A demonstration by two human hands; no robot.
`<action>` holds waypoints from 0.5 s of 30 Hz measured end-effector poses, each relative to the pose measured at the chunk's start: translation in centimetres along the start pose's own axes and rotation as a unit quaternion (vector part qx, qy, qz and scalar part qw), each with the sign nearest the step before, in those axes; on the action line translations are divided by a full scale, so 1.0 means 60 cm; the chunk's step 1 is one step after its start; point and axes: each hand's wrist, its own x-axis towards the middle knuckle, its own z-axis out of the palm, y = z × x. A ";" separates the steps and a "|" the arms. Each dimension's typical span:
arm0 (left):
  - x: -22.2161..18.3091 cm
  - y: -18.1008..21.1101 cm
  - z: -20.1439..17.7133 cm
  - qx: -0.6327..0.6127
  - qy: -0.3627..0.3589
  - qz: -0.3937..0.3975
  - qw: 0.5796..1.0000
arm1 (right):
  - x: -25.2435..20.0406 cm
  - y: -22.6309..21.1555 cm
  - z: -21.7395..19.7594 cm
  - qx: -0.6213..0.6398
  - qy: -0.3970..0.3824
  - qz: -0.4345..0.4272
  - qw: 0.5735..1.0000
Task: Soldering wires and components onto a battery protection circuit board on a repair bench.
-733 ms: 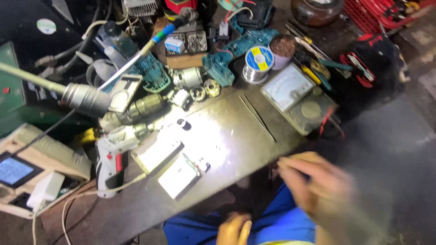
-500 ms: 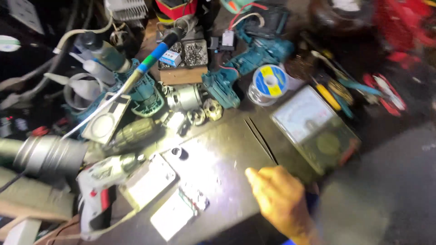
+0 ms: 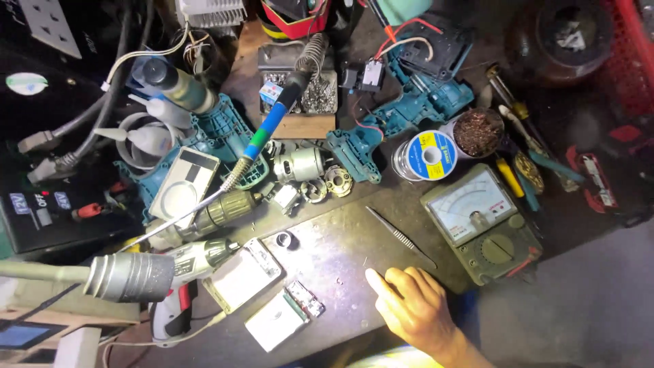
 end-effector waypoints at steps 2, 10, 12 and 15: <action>0.011 -0.033 0.033 0.025 0.030 0.017 0.999 | -0.016 0.001 0.002 0.050 0.009 -0.015 0.999; 0.239 -0.103 -0.017 0.137 0.174 0.118 0.968 | -0.060 -0.016 -0.018 0.061 0.011 -0.069 0.996; 0.260 -0.047 -0.093 0.155 0.201 0.135 0.958 | -0.078 -0.020 -0.029 0.065 0.028 -0.078 0.994; 0.237 0.020 -0.202 -0.235 0.025 -0.007 0.972 | -0.115 -0.010 -0.034 0.074 -0.001 -0.103 0.992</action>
